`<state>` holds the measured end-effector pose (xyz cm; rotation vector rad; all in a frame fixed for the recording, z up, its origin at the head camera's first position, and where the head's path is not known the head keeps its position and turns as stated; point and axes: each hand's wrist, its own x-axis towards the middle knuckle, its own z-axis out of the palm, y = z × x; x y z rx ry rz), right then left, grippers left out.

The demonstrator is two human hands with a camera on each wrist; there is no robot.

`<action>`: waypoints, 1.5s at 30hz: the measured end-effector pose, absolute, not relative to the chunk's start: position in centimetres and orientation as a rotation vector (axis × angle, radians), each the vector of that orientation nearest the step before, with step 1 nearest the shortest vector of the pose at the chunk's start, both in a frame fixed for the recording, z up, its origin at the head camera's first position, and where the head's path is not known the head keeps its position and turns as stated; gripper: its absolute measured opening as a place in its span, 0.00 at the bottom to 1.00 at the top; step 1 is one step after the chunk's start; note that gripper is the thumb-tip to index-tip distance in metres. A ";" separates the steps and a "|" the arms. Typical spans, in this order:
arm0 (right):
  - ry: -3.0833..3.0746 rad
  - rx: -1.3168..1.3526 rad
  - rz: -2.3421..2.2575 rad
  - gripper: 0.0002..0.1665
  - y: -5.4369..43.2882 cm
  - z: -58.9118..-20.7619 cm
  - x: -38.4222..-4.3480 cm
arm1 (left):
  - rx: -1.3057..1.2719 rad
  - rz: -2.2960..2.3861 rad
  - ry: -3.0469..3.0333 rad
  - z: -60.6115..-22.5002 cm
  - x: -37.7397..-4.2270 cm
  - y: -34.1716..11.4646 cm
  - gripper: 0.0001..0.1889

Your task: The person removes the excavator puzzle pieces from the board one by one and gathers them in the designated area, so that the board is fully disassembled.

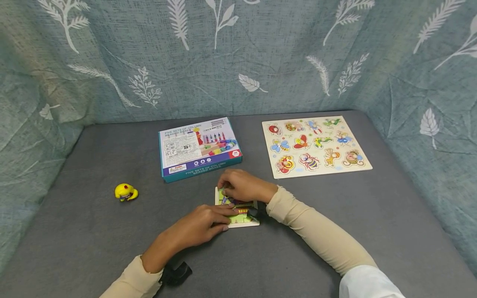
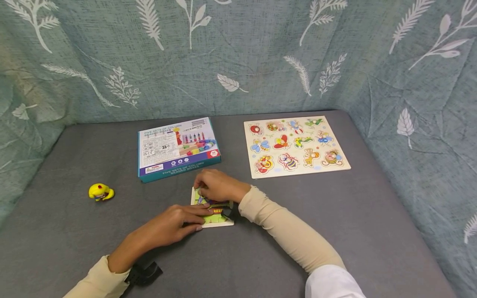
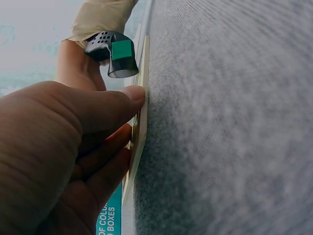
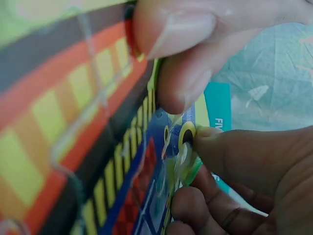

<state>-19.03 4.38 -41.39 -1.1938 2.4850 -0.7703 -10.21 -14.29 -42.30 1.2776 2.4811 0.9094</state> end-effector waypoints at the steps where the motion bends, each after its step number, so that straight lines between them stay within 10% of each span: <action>1: 2.483 -1.199 -0.780 0.06 4.4 -41.3 -19.0 | 1.277 0.911 2.481 -42.3 -10.2 -14.3 0.12; 45: 2.423 -1.078 -1.044 0.10 9.4 -40.0 -19.8 | 1.287 0.898 2.508 -42.4 -10.2 -14.2 0.12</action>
